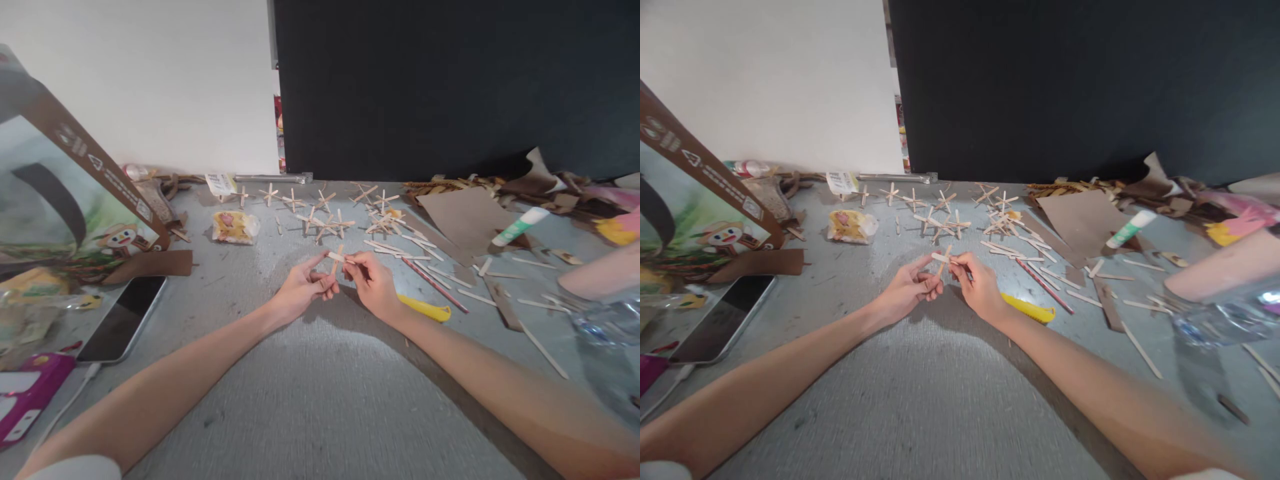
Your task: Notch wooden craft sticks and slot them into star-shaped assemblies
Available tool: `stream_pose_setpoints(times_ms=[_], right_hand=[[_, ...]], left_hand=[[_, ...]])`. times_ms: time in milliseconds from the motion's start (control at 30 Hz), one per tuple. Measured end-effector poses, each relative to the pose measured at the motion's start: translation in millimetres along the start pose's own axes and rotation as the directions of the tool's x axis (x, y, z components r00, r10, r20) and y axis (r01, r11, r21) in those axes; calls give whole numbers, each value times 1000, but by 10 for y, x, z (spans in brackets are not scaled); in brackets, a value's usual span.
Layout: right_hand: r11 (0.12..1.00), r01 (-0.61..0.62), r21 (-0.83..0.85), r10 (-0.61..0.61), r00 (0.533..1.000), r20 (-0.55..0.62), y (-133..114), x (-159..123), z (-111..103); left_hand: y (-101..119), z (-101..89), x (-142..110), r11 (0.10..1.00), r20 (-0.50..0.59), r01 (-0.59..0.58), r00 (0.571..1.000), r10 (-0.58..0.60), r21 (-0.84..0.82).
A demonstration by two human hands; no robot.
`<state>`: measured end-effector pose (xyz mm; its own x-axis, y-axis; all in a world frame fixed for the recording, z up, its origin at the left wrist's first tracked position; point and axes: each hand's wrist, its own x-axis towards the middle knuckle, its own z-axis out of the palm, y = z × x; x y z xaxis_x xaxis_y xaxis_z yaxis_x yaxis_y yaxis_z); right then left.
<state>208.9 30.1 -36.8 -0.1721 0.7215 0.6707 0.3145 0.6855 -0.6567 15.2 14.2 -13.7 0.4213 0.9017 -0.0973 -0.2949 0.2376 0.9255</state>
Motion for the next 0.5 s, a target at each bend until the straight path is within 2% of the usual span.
stream_pose_setpoints(times_ms=[200, 367, 500], right_hand=[[998, 10, -58, -9, 1000, 14, 8, 0, -8], [997, 51, -49, -46, 995, 91, -15, 10, -13], [995, 97, 8, -98, 988, 122, -82, 34, -43]], left_hand=[[-37, -11, 6, 989, -19, -101, 994, 104, 108], [-82, -10, 16, 976, 37, -96, 995, 90, 196], [-65, 2, 9, 982, 81, -106, 992, 94, 159]])
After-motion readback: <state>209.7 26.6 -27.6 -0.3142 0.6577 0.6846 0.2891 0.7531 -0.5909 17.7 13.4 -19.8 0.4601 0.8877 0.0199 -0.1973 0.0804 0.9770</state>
